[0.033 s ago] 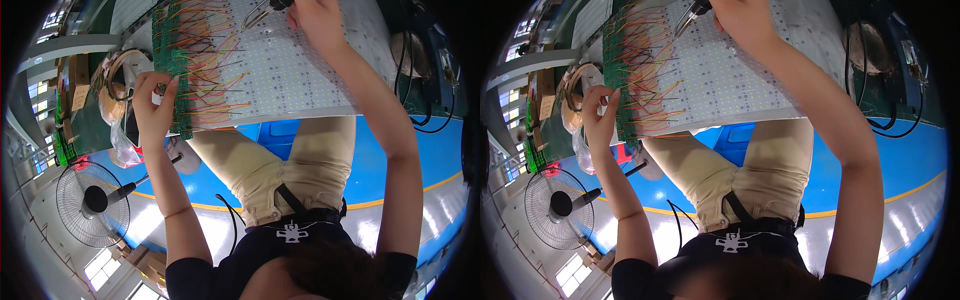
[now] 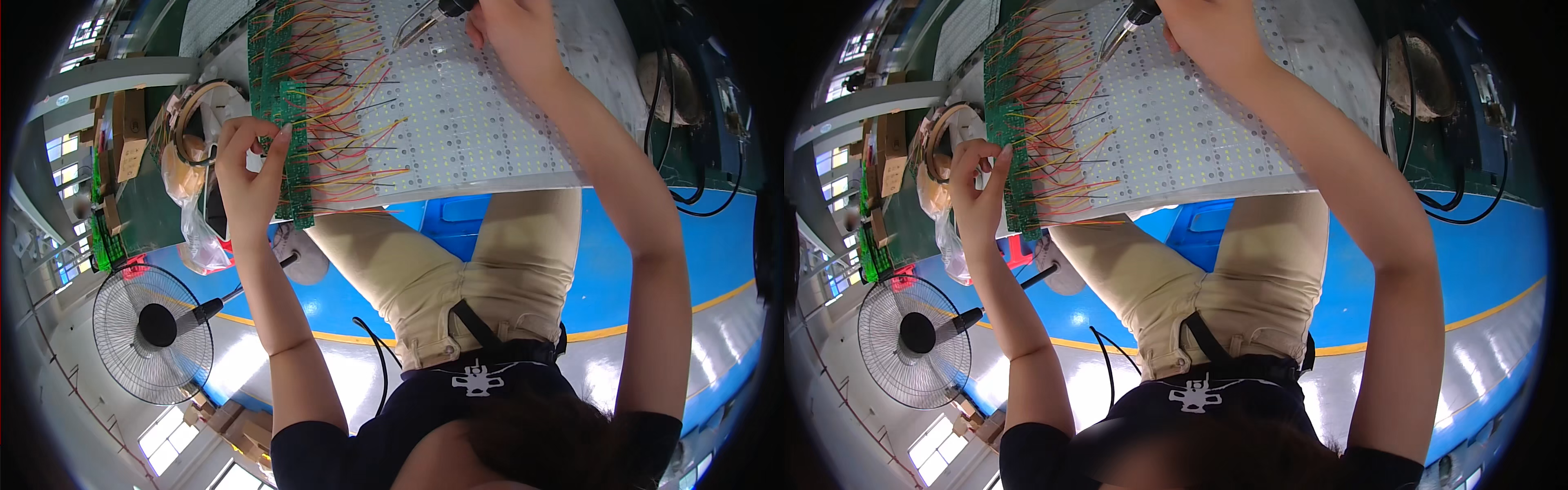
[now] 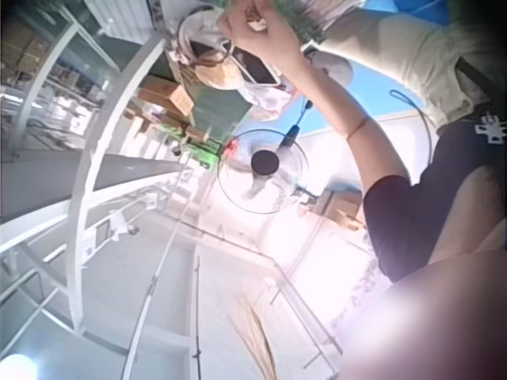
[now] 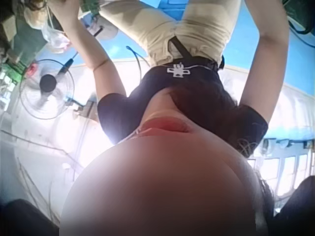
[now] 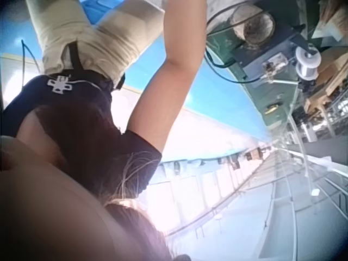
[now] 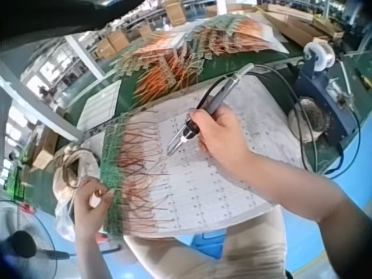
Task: The person solders thin wires from a control board onto an LED panel array using a soldering iron.
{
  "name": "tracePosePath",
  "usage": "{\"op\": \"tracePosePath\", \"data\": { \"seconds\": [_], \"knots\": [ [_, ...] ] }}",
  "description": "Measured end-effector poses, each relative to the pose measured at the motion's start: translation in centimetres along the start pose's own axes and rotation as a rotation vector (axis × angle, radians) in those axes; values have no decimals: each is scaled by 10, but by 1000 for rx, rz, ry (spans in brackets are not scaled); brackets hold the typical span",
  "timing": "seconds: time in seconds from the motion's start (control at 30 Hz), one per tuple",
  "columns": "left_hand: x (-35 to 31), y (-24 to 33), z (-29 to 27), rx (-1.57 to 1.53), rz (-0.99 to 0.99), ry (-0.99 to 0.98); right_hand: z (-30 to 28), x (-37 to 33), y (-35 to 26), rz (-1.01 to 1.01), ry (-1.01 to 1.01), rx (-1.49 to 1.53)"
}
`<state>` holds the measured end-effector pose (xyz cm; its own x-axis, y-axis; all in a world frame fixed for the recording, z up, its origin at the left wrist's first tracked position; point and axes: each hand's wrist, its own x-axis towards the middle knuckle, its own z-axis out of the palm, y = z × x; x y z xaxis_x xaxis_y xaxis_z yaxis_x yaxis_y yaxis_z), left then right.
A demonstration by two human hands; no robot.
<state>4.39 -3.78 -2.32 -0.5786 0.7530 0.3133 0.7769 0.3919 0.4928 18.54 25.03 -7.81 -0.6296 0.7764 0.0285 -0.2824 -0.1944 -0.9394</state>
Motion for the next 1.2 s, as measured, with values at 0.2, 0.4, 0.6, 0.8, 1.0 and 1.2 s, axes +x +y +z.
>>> {"op": "tracePosePath", "data": {
  "seconds": [0.2,0.4,0.6,0.8,1.0,1.2],
  "knots": [
    [-4,-6,-3,-24,-59,30,8,0,-2,-16,21,12],
    [-1,-6,-5,-180,-166,94,2,6,3,-4,40,-12],
    [18,-5,-9,-210,-139,82,3,5,2,-13,29,30],
    [52,-13,-20,-233,-97,-37,3,8,2,-22,28,-5],
    [70,-19,-14,-20,-205,-34,2,7,4,-22,20,7],
    [70,-54,-5,-51,-40,-55,5,6,3,7,46,18]
  ]
}}
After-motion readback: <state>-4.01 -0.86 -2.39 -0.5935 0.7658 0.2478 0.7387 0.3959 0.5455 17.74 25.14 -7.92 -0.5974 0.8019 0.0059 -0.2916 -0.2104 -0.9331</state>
